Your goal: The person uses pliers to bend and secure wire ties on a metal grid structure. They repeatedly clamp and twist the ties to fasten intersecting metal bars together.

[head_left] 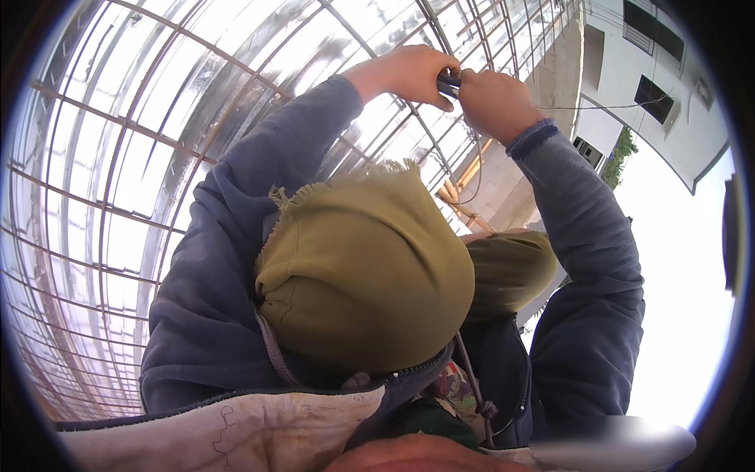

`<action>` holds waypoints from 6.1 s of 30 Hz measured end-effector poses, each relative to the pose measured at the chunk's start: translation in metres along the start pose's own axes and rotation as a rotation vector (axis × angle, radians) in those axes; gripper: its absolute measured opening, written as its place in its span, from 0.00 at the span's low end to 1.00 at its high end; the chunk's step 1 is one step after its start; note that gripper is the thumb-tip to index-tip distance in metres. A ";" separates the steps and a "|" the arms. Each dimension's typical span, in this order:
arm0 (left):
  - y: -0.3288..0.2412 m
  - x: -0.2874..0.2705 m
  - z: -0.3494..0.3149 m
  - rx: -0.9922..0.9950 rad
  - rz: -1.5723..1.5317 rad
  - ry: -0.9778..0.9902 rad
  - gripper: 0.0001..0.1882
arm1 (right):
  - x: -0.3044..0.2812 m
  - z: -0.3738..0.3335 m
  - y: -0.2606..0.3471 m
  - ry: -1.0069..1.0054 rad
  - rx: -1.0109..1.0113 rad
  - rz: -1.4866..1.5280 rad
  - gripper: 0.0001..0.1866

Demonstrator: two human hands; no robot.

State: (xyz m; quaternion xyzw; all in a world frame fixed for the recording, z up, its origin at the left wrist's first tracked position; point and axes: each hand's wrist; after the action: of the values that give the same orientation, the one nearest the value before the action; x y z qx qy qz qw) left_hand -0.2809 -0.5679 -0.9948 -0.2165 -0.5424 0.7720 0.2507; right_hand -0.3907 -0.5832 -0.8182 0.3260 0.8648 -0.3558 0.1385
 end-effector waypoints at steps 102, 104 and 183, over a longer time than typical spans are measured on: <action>-0.077 0.046 -0.143 -0.689 -0.771 -0.628 0.15 | 0.188 -0.078 0.095 -0.027 -0.354 1.526 0.31; -0.084 0.043 -0.132 -0.642 -0.825 -0.562 0.14 | 0.206 -0.080 0.092 -0.001 -0.411 1.613 0.27; 0.041 0.337 0.056 -0.057 0.861 0.891 0.25 | 0.488 -0.144 0.088 -0.225 0.883 1.313 0.11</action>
State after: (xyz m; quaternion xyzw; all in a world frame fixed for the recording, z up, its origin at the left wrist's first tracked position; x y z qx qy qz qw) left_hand -0.5846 -0.4107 -1.0364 -0.7241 -0.2700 0.6244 0.1133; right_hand -0.6985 -0.2072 -0.9923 0.7555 0.2563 -0.5420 0.2643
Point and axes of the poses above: each hand's wrist, its own z-axis towards the middle knuckle, its own x-axis out of the palm, y = z × x, and after that the axes turned 14 degrees about x, right-handed
